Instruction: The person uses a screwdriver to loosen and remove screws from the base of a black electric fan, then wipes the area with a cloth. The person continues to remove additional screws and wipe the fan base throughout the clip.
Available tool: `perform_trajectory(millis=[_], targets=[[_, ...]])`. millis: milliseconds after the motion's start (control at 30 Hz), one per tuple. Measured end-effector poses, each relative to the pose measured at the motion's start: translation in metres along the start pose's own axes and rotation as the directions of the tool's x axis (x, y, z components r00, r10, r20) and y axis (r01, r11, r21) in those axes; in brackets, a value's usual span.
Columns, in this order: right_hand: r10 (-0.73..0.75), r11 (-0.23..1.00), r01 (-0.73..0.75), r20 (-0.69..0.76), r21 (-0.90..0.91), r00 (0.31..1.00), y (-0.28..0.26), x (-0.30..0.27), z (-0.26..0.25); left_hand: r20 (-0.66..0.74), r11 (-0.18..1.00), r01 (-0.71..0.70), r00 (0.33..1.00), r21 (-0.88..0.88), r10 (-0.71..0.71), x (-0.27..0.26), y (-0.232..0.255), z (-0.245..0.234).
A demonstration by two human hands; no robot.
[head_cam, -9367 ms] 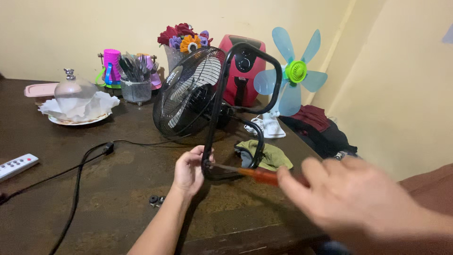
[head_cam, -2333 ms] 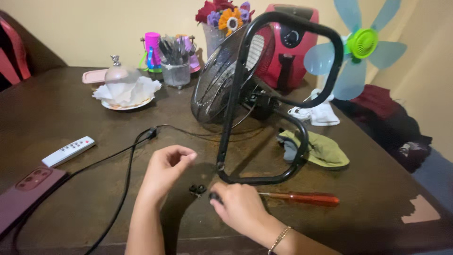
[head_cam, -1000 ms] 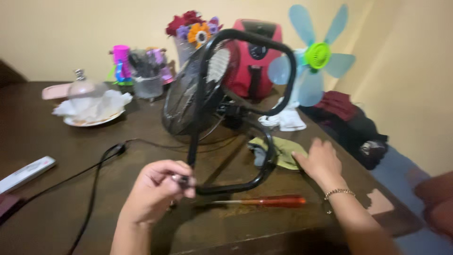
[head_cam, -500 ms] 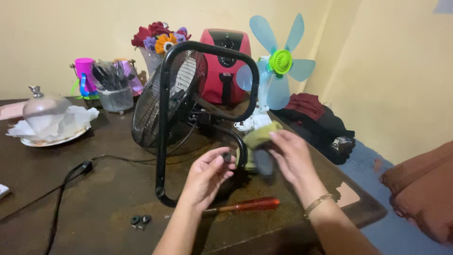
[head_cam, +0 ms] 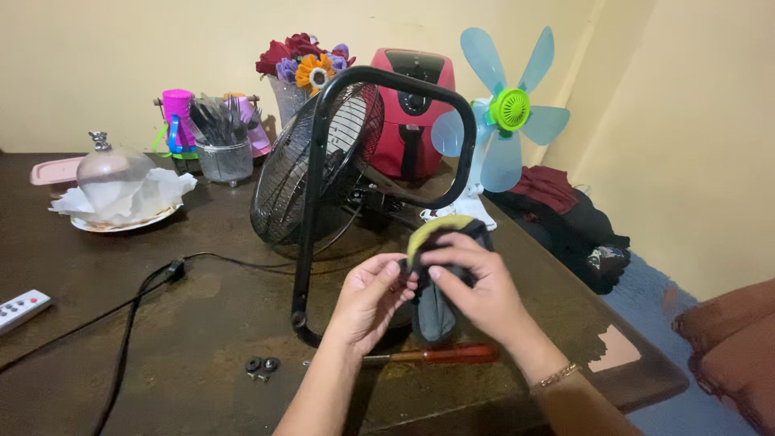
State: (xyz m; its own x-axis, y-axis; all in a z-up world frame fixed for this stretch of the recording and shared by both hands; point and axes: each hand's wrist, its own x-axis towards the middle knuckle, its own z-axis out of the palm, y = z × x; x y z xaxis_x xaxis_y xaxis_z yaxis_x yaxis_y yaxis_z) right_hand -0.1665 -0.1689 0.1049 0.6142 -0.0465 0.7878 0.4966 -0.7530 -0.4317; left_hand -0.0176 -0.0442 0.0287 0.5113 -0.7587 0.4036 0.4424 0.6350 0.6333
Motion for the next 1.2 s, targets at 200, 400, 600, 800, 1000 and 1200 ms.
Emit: perform_trajectory(millis=[200, 400, 600, 800, 1000, 1200], targets=[[-0.067, 0.972, 0.076, 0.044, -0.222, 0.997, -0.033, 0.02, 0.001, -0.008, 0.999, -0.008, 1.0, 0.04, 0.008, 0.001, -0.001, -0.001], [-0.268, 0.676, 0.443, 0.363, -0.59, 0.893, -0.051, 0.034, -0.007, -0.031, 0.988, -0.04, 0.998, 0.148, 0.045, -0.003, 0.001, -0.002], [-0.168, 0.824, 0.218, 0.142, -0.523, 0.976, -0.038, 0.025, 0.002, 0.022, 0.973, -0.141, 0.99, 0.184, 0.139, -0.006, 0.0, 0.009], [0.38, 0.925, -0.38, -0.105, 0.022, 0.919, -0.012, 0.02, 0.028, -0.026, 0.915, -0.32, 0.941, 0.246, 0.337, -0.007, 0.006, 0.018], [0.225, 0.973, -0.229, -0.126, -0.02, 0.966, -0.017, 0.022, 0.021, 0.023, 0.859, -0.379, 0.918, 0.343, 0.396, -0.007, 0.01, 0.023], [-0.229, 0.819, 0.195, 0.004, -0.54, 0.974, -0.041, 0.028, 0.008, -0.097, 0.967, -0.1, 0.987, 0.235, 0.126, -0.003, 0.013, 0.015]])
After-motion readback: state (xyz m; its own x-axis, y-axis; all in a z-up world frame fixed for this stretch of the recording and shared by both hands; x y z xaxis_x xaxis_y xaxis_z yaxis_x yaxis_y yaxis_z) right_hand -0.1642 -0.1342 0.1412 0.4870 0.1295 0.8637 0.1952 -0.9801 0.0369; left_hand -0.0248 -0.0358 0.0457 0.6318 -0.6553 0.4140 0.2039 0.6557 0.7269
